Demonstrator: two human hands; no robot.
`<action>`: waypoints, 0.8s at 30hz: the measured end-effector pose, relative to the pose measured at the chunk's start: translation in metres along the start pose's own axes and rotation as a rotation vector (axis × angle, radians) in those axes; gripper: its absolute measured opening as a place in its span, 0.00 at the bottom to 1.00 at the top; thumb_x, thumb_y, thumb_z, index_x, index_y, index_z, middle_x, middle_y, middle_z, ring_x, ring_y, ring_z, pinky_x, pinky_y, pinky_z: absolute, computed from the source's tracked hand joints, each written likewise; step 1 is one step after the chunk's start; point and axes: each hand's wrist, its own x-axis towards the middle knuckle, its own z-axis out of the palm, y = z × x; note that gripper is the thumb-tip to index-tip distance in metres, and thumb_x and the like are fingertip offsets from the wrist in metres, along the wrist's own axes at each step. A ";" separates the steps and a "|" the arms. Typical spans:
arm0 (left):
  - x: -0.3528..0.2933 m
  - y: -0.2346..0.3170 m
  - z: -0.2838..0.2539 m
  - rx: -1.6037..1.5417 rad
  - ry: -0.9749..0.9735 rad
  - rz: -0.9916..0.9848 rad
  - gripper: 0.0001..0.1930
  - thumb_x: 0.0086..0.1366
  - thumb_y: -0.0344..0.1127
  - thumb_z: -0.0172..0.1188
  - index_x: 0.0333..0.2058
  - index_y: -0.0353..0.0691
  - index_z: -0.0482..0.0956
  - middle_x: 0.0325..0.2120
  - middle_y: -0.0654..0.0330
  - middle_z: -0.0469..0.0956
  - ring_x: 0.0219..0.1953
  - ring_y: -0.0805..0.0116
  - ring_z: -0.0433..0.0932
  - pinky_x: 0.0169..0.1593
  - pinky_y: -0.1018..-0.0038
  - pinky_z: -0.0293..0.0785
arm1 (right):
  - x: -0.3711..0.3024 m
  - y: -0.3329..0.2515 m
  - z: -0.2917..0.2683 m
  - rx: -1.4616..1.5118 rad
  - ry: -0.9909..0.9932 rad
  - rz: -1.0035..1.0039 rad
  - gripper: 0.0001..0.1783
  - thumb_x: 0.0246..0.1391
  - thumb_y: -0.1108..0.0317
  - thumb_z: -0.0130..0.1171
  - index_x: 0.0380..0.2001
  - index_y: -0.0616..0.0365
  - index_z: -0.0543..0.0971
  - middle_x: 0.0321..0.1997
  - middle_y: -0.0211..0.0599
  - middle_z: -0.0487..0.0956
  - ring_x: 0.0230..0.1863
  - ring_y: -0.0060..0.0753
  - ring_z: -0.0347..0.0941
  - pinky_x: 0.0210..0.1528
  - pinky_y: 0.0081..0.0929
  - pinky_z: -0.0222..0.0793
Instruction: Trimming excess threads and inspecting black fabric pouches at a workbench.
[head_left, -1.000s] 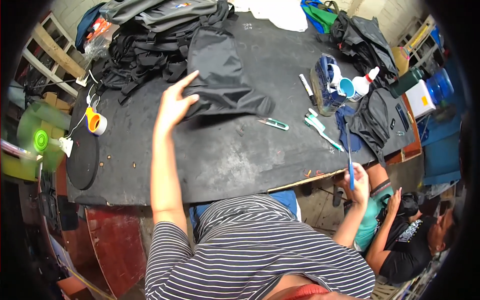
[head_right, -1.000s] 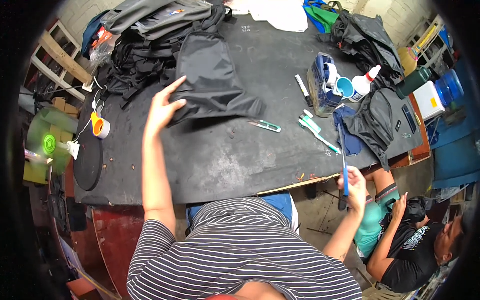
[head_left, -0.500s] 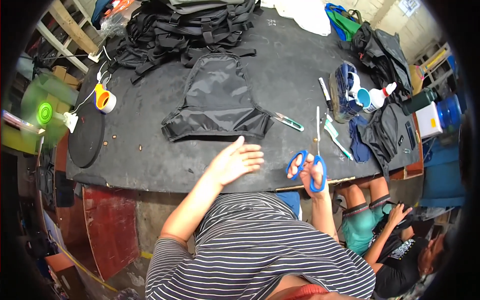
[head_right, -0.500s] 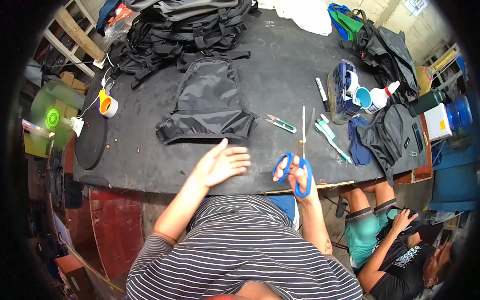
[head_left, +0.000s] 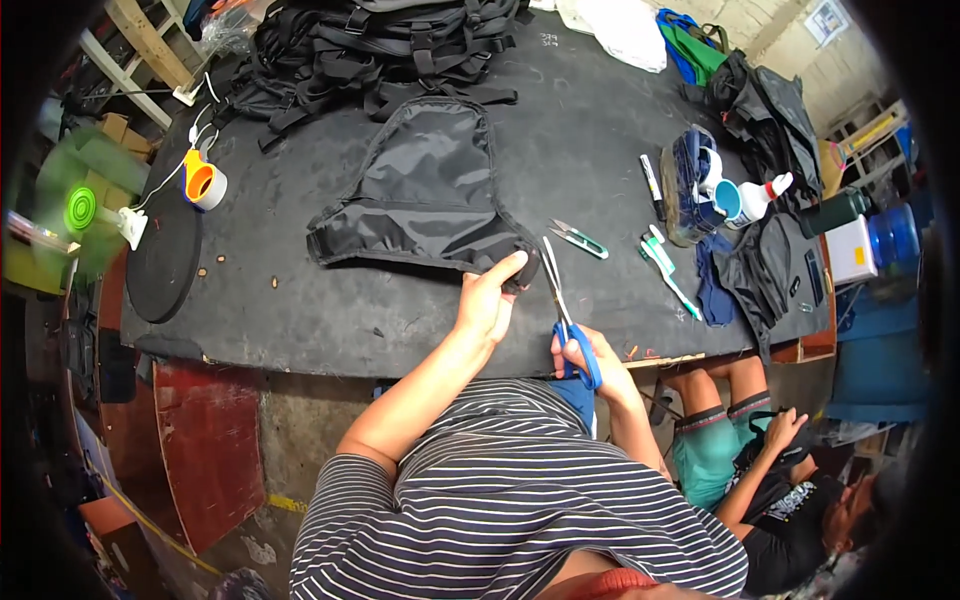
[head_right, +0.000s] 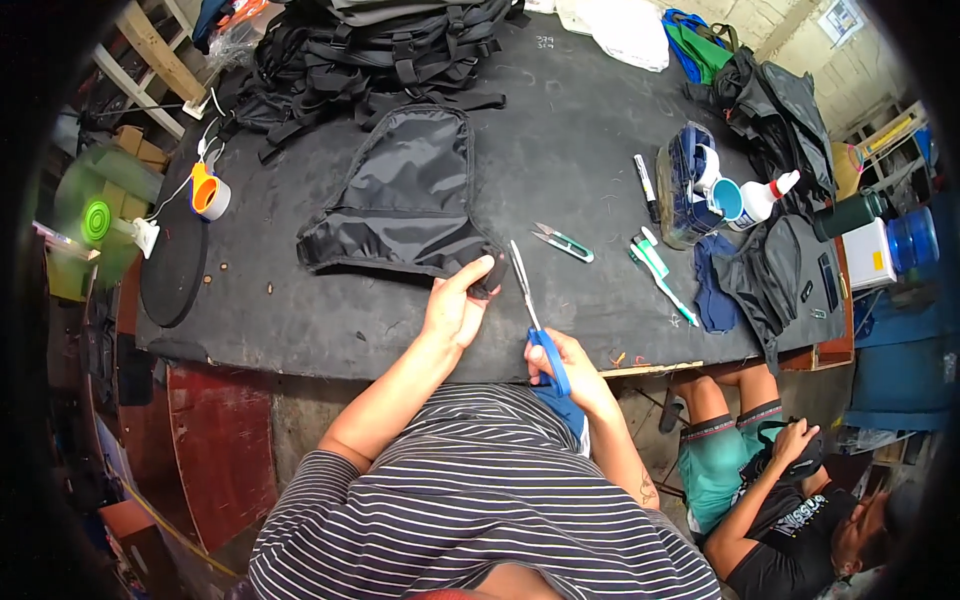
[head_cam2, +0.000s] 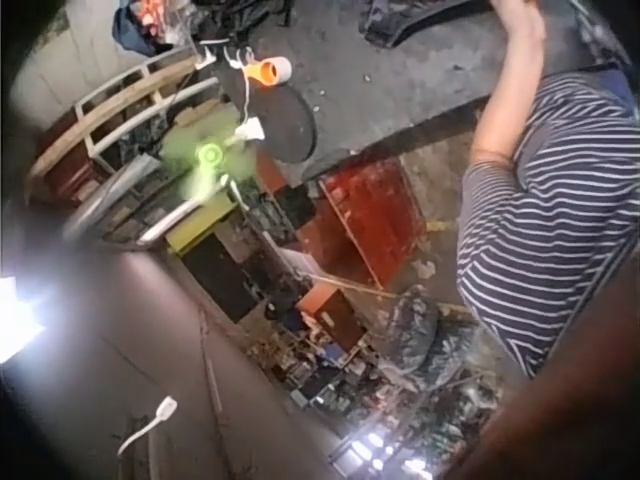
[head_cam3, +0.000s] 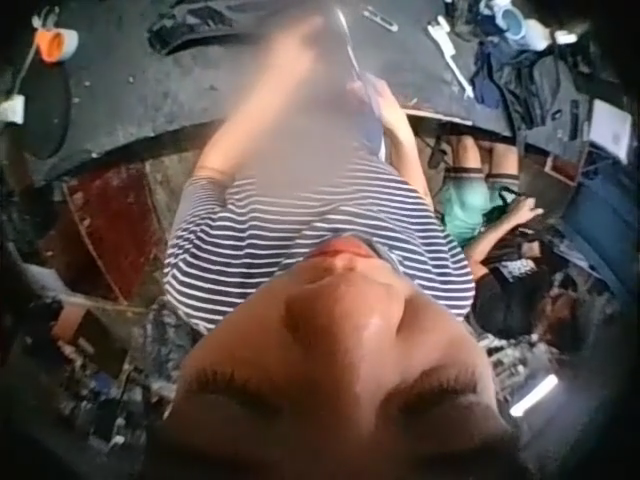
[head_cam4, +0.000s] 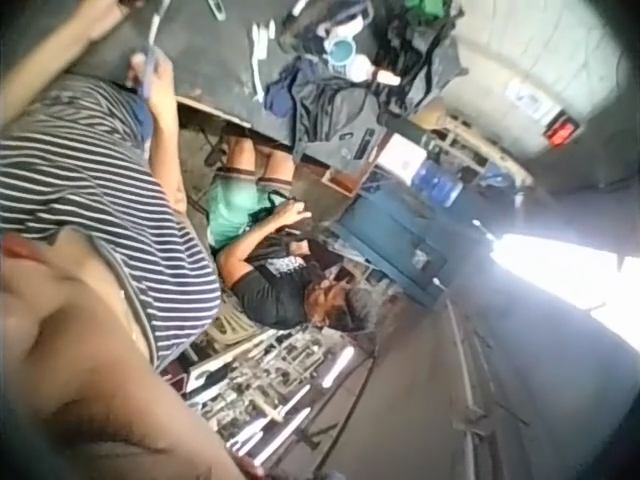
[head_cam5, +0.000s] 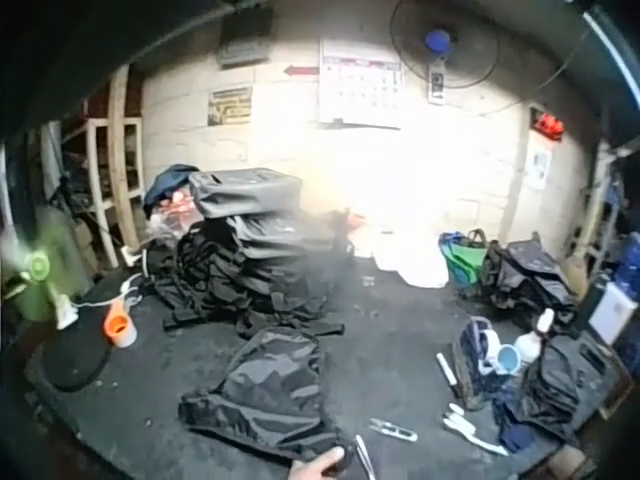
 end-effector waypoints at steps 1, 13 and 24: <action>-0.002 0.001 0.002 -0.001 0.002 -0.002 0.06 0.56 0.28 0.61 0.34 0.41 0.78 0.30 0.64 0.79 0.33 0.74 0.78 0.34 0.76 0.72 | -0.001 0.000 0.003 0.045 -0.007 0.021 0.18 0.55 0.52 0.57 0.29 0.57 0.71 0.22 0.26 0.70 0.24 0.16 0.65 0.30 0.16 0.63; -0.006 -0.001 -0.009 0.151 0.112 0.020 0.05 0.54 0.29 0.63 0.32 0.41 0.79 0.28 0.66 0.79 0.28 0.76 0.76 0.29 0.77 0.68 | 0.014 0.010 0.009 -0.093 0.023 0.010 0.21 0.49 0.51 0.62 0.30 0.58 0.72 0.22 0.27 0.70 0.24 0.17 0.66 0.28 0.16 0.64; -0.009 -0.001 -0.007 0.170 0.169 0.020 0.08 0.52 0.28 0.65 0.33 0.38 0.78 0.27 0.65 0.78 0.26 0.75 0.75 0.26 0.77 0.68 | 0.013 0.018 0.018 -0.094 0.123 0.005 0.16 0.50 0.57 0.62 0.27 0.59 0.72 0.20 0.26 0.70 0.22 0.17 0.66 0.25 0.17 0.63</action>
